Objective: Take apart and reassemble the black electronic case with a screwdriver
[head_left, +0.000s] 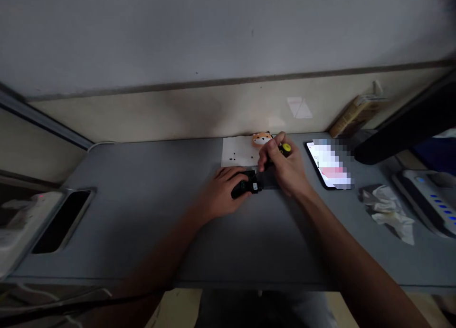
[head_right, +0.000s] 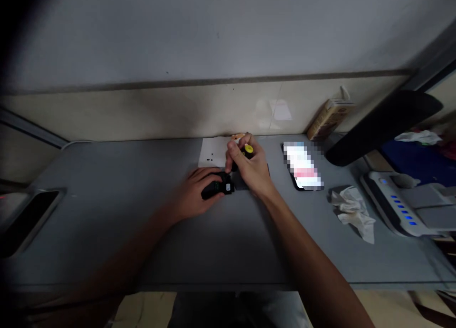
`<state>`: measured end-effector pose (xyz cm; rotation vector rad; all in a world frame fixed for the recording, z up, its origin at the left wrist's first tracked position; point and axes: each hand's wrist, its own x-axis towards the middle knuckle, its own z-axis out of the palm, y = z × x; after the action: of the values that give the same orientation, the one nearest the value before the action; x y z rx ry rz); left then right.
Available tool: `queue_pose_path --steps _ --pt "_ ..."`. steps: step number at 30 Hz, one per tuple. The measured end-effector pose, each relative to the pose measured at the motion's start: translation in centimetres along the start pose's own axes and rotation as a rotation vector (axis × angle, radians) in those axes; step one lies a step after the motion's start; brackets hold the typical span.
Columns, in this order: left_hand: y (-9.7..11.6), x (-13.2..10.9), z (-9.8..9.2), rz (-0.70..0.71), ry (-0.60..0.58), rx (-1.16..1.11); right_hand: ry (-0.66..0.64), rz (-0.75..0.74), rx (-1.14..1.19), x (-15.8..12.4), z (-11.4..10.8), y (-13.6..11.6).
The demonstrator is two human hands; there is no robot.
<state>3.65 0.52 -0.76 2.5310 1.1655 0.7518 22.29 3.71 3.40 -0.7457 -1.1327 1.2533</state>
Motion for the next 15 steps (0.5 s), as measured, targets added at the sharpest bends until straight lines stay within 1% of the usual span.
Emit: queue_pose_path --steps 3,8,12,15 --pt "-0.3 0.1 0.0 -0.006 -0.012 -0.058 0.007 -0.055 -0.011 0.3 0.0 0.1" --pt "-1.1 0.5 -0.1 0.012 -0.063 -0.107 -0.038 0.022 0.025 0.3 0.1 -0.4" --pt "-1.0 0.7 -0.4 0.026 -0.075 -0.102 -0.012 0.043 0.055 -0.1 0.1 -0.5" --pt "-0.7 0.7 -0.4 0.040 -0.062 -0.068 0.002 0.038 0.022 -0.1 0.2 -0.2"
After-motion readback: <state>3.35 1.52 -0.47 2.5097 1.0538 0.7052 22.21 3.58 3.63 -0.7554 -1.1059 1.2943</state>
